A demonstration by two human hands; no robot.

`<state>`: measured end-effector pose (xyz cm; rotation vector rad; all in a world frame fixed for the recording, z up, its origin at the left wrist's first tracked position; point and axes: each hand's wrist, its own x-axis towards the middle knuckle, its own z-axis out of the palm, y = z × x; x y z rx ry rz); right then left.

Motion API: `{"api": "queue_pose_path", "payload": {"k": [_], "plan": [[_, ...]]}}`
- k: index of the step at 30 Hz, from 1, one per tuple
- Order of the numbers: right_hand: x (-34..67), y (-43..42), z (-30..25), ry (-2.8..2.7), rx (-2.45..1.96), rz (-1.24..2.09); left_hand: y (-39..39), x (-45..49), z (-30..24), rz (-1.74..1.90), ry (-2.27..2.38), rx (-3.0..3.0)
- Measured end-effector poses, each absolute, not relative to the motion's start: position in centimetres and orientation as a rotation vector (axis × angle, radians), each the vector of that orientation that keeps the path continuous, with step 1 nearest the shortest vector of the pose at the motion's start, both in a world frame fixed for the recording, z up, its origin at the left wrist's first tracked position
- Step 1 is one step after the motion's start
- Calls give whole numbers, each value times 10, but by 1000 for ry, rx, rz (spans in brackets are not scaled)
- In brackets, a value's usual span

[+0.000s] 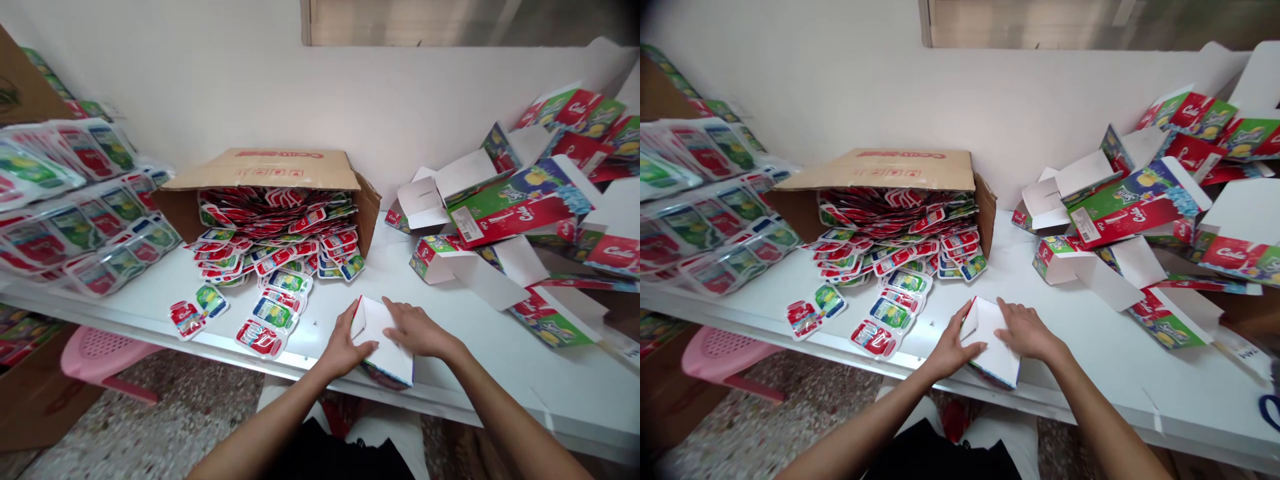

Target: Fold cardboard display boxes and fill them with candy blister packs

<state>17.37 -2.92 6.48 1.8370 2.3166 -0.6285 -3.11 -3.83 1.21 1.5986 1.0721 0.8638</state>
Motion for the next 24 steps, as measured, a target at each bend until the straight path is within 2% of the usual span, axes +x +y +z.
{"api": "queue_pose_path", "payload": {"k": [5, 9, 12, 15, 17, 19, 24], "plan": [[177, -34, 62, 2391, 1875, -718, -43, -21, 3, 1084, 1179, 1532], [178, -37, 57, 2571, 1925, -663, -47, -25, 4, 964, 1316, 1546], [175, -48, 58, 2857, 1976, -310, -49, -36, 9, 970, 1222, 1729], [166, -72, 60, 3165, 1982, 287, -48, -51, 5, 1228, 1040, 2105], [157, -95, 53, 3276, 1867, 490, -48, -62, -5, 1292, 919, 2345], [148, -120, 39, 3307, 1707, 392, -51, -72, -17, 1219, 870, 2433], [147, -165, 8, 3239, 1559, -217, -67, -83, -33, 1137, 976, 2178]]}}
